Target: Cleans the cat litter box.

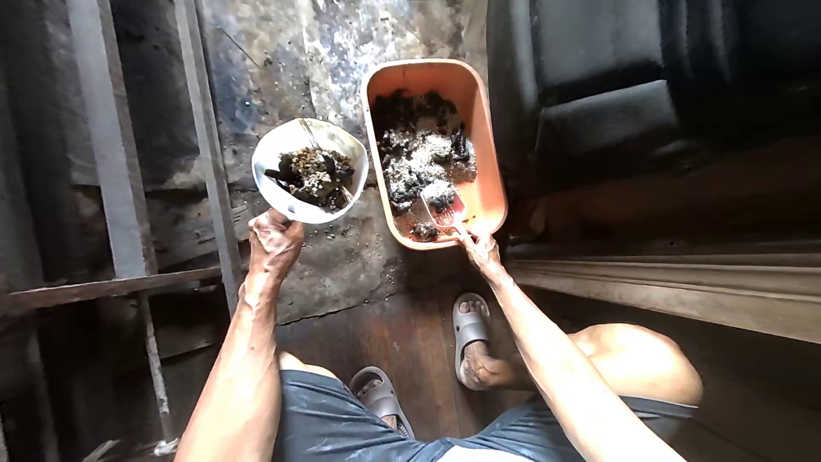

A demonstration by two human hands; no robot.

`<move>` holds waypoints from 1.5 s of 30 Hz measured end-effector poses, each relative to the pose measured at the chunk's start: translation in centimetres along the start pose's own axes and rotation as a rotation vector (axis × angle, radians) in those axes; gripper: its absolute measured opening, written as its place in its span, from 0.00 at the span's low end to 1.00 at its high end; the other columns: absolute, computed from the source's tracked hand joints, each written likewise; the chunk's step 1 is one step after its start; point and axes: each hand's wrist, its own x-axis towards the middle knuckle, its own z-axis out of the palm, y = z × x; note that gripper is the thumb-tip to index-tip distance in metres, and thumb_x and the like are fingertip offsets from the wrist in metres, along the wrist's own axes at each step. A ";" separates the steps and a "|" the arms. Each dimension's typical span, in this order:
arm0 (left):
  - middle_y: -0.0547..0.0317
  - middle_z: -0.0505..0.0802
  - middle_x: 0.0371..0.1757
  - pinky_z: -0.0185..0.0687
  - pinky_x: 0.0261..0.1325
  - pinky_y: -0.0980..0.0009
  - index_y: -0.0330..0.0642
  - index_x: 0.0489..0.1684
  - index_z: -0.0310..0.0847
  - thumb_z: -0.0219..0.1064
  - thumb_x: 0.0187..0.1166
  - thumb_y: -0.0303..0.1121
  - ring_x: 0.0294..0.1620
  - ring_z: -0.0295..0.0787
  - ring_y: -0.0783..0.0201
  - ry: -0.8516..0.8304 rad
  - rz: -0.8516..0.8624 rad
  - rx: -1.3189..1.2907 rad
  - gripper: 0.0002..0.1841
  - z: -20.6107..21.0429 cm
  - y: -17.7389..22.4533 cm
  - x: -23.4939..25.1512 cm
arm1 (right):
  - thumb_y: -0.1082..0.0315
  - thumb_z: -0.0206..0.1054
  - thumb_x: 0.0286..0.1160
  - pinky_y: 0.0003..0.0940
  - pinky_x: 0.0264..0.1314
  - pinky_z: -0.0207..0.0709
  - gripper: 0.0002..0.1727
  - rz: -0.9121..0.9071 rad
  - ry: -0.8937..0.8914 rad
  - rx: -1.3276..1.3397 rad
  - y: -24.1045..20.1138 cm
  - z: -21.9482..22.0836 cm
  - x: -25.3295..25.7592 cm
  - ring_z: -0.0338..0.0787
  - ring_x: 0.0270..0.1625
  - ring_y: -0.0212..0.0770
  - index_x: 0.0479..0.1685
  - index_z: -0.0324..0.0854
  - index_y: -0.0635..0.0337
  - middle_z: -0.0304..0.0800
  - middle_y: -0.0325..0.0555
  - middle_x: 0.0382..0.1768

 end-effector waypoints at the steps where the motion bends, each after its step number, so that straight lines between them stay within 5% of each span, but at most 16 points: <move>1: 0.34 0.91 0.37 0.77 0.52 0.40 0.27 0.39 0.86 0.65 0.85 0.34 0.42 0.89 0.43 -0.004 0.000 0.005 0.14 0.0 0.0 0.0 | 0.53 0.63 0.88 0.65 0.58 0.80 0.18 0.005 0.007 0.002 -0.1 0.0 -0.1 0.91 0.53 0.58 0.64 0.88 0.51 0.94 0.57 0.51; 8: 0.40 0.89 0.31 0.77 0.44 0.45 0.30 0.35 0.86 0.66 0.83 0.35 0.35 0.87 0.49 0.010 0.048 -0.012 0.14 0.2 -0.9 -0.1 | 0.53 0.63 0.88 0.64 0.57 0.81 0.18 -0.002 0.056 0.025 0.4 0.8 0.0 0.92 0.52 0.58 0.66 0.88 0.49 0.94 0.56 0.51; 21: 0.32 0.91 0.37 0.78 0.51 0.37 0.26 0.38 0.86 0.66 0.83 0.33 0.42 0.90 0.39 -0.021 0.044 -0.006 0.14 -0.5 -0.7 -0.5 | 0.54 0.65 0.87 0.65 0.55 0.81 0.18 -0.034 0.113 0.014 0.1 0.4 -0.5 0.92 0.51 0.58 0.67 0.88 0.48 0.94 0.56 0.50; 45: 0.41 0.90 0.29 0.78 0.43 0.42 0.32 0.31 0.87 0.71 0.77 0.35 0.34 0.88 0.47 -0.069 0.114 -0.035 0.13 1.2 -0.9 -0.5 | 0.50 0.64 0.87 0.61 0.49 0.82 0.19 0.025 0.146 0.065 1.6 0.4 -0.2 0.91 0.44 0.55 0.60 0.90 0.52 0.94 0.55 0.44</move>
